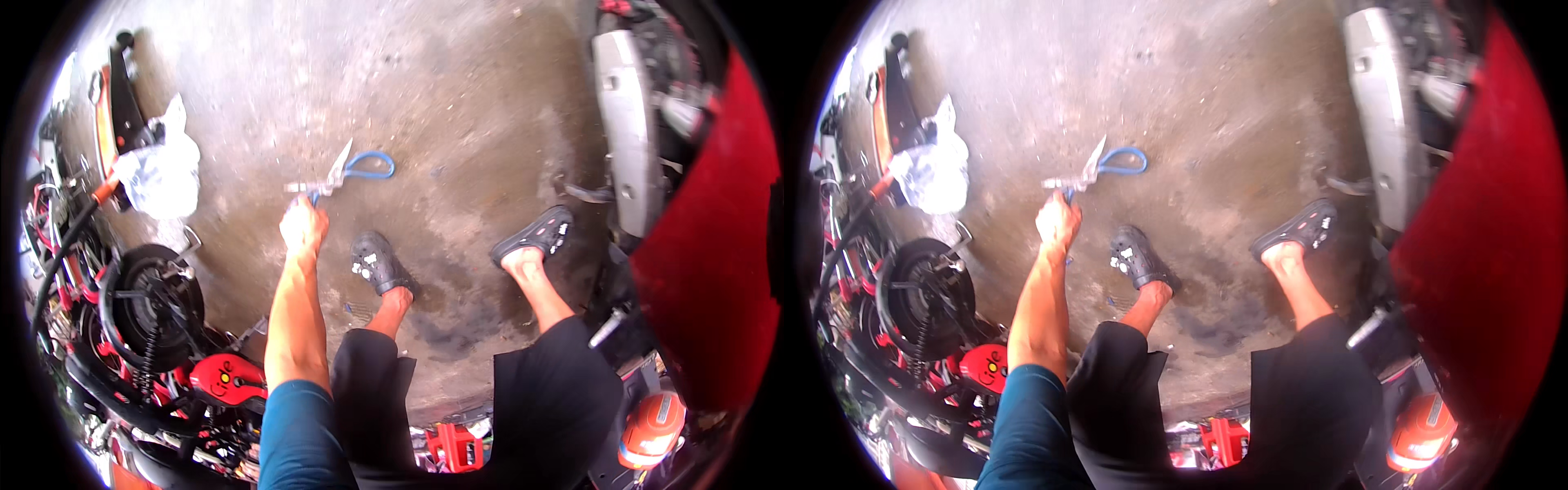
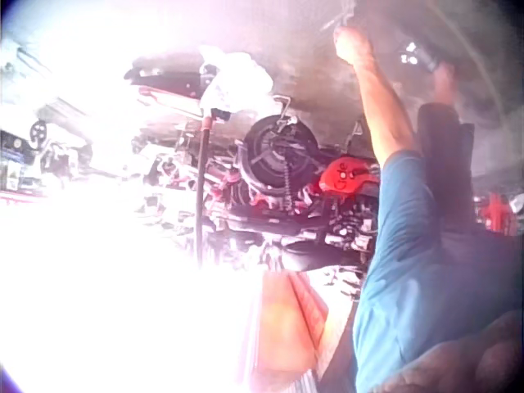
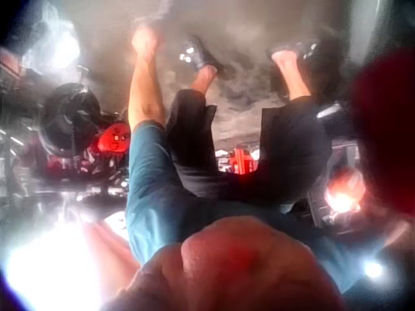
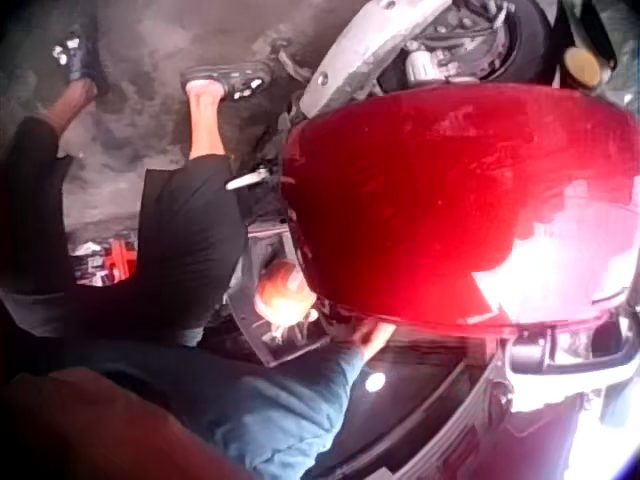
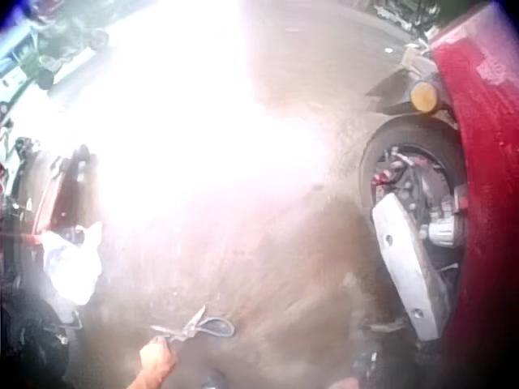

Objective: The person cuts and strips wires inside a scooter compartment using shears, then twists and connects the wire ends together by hand.

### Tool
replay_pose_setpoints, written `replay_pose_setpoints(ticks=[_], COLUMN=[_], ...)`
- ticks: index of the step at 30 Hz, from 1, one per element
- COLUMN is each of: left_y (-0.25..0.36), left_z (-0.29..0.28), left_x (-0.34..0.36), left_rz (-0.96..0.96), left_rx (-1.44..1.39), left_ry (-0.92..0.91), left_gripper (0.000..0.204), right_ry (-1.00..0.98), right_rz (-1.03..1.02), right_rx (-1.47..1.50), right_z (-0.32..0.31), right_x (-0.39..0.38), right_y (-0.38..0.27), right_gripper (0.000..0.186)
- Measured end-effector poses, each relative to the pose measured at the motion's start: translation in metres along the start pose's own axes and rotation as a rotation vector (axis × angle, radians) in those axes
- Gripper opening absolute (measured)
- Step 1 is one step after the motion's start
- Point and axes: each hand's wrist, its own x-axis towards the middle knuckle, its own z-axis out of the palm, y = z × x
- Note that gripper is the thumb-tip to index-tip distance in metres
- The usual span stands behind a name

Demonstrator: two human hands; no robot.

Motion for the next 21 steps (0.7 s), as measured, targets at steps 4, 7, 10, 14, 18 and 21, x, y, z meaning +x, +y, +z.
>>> replay_pose_setpoints(ticks=[4, 7, 10, 14, 18, 21], left_y=[0.023, 0.023, 0.021, 0.080, 0.167, 0.218], left_z=[-0.053, -0.122, -0.204, -0.323, -0.376, -0.400], left_x=[-0.087, -0.180, -0.260, -0.330, -0.394, -0.421], left_rz=[-0.062, 0.037, 0.278, 0.685, 1.019, 1.109], left_rx=[-0.129, -0.292, -0.472, -0.546, -0.270, -0.268], left_ry=[0.050, 0.249, 0.485, 0.629, 0.693, 0.652], left_gripper=[0.034, 0.029, 0.037, 0.023, 0.031, 0.031], right_ry=[0.218, 0.312, 0.333, -0.121, -0.697, -0.610], right_rz=[0.056, 0.050, -0.179, -0.440, -0.341, -0.550], right_rx=[0.215, 0.478, 0.677, 0.715, 1.158, 1.429], right_z=[-0.210, -0.329, -0.354, -0.316, -0.311, -0.344], right_x=[-0.007, -0.031, -0.104, -0.258, -0.298, -0.287], right_y=[-0.083, -0.096, -0.111, -0.159, -0.147, -0.128], right_gripper=[0.033, 0.032, 0.038, 0.056, 0.071, 0.070])
